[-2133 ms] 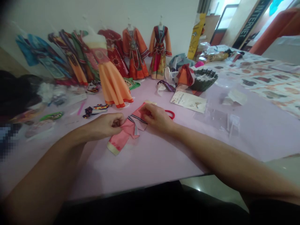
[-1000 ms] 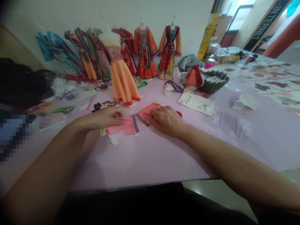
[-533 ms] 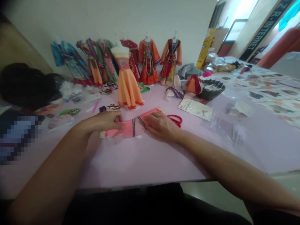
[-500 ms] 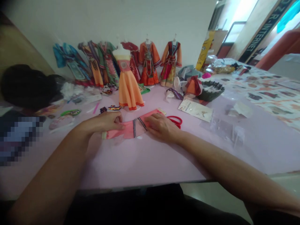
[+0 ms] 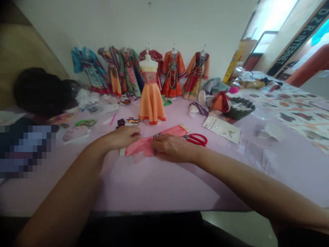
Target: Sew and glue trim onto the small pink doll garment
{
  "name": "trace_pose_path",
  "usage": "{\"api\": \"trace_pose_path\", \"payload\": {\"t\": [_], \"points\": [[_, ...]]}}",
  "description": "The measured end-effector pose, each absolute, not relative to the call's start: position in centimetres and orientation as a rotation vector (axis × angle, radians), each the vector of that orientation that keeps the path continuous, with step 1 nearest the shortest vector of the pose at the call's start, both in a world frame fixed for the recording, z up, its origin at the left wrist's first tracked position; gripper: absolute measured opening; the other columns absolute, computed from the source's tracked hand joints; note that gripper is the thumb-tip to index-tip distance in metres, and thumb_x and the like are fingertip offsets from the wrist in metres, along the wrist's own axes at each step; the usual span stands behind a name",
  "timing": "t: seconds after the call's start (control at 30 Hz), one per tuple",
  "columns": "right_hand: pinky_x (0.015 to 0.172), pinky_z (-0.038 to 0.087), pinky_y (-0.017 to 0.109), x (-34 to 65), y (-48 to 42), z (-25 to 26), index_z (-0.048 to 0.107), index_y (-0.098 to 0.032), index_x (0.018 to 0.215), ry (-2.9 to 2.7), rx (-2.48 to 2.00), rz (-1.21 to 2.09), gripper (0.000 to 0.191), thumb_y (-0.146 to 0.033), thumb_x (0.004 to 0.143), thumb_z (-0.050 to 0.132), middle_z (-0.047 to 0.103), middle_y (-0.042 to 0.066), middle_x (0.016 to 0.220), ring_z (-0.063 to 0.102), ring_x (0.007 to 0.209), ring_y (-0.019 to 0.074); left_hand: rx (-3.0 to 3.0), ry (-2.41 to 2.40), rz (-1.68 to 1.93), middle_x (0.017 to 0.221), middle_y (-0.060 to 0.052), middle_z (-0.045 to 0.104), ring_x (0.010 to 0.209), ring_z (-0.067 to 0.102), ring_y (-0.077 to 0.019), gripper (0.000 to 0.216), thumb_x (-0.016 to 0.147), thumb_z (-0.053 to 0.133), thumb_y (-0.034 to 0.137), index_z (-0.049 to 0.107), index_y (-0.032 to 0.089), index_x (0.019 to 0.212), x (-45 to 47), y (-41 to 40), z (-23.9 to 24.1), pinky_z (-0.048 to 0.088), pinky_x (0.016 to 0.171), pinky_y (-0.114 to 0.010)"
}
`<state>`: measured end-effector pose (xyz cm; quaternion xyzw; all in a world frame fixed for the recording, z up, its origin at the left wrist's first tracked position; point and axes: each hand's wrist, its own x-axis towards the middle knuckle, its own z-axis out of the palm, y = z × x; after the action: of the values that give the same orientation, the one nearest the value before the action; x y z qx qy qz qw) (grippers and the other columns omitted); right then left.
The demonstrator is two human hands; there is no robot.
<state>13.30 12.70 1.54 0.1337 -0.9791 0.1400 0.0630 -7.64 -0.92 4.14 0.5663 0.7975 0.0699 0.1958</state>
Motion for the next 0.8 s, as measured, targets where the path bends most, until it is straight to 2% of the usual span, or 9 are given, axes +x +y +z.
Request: {"api": "trace_pose_path", "payload": {"t": [0.13,0.43,0.57,0.7,0.8], "points": [[0.079,0.046,0.033,12.3,12.9,0.9,0.065,-0.015,0.095,-2.979,0.450,0.434,0.017,-0.016,0.103,0.050,0.062,0.008,0.092,0.057,0.085,0.0200,1.575,2.252,0.184,0.074,-0.003,0.065,0.069,0.056,-0.0180,0.009,0.081,0.054,0.021,0.058,0.021,0.073,-7.7,-0.9,3.9,0.034,0.062,-0.030],[0.083,0.049,0.034,12.8,13.2,1.2,0.065,-0.014,0.097,-2.971,0.409,0.669,0.016,-0.014,0.101,0.050,0.062,0.010,0.098,0.059,0.090,0.0204,1.576,2.278,0.132,0.076,-0.004,0.064,0.072,0.058,-0.0202,0.013,0.085,0.051,0.025,0.055,0.022,0.073,-7.9,-0.9,3.6,0.036,0.063,-0.031],[0.080,0.047,0.034,13.3,13.0,1.5,0.065,-0.016,0.098,-2.987,0.481,0.563,0.012,-0.017,0.100,0.053,0.061,0.010,0.101,0.055,0.089,0.0208,1.578,2.296,0.105,0.077,-0.005,0.065,0.073,0.059,-0.0202,0.014,0.087,0.050,0.026,0.056,0.022,0.075,-7.6,-0.9,3.8,0.037,0.064,-0.031],[0.076,0.044,0.034,13.1,12.7,0.8,0.065,-0.015,0.097,-2.966,0.451,0.411,0.019,-0.019,0.104,0.048,0.060,0.011,0.098,0.053,0.083,0.0202,1.567,2.306,0.073,0.077,-0.005,0.066,0.073,0.060,-0.0197,0.015,0.088,0.050,0.024,0.057,0.021,0.076,-7.3,-0.9,4.1,0.038,0.064,-0.030],[0.077,0.044,0.033,13.0,12.6,0.3,0.066,-0.014,0.095,-2.935,0.429,0.433,0.024,-0.021,0.106,0.046,0.062,0.011,0.096,0.055,0.084,0.0202,1.562,2.307,0.054,0.079,-0.005,0.067,0.074,0.061,-0.0191,0.012,0.088,0.052,0.022,0.059,0.020,0.078,-7.2,-0.8,4.3,0.039,0.064,-0.029]]}}
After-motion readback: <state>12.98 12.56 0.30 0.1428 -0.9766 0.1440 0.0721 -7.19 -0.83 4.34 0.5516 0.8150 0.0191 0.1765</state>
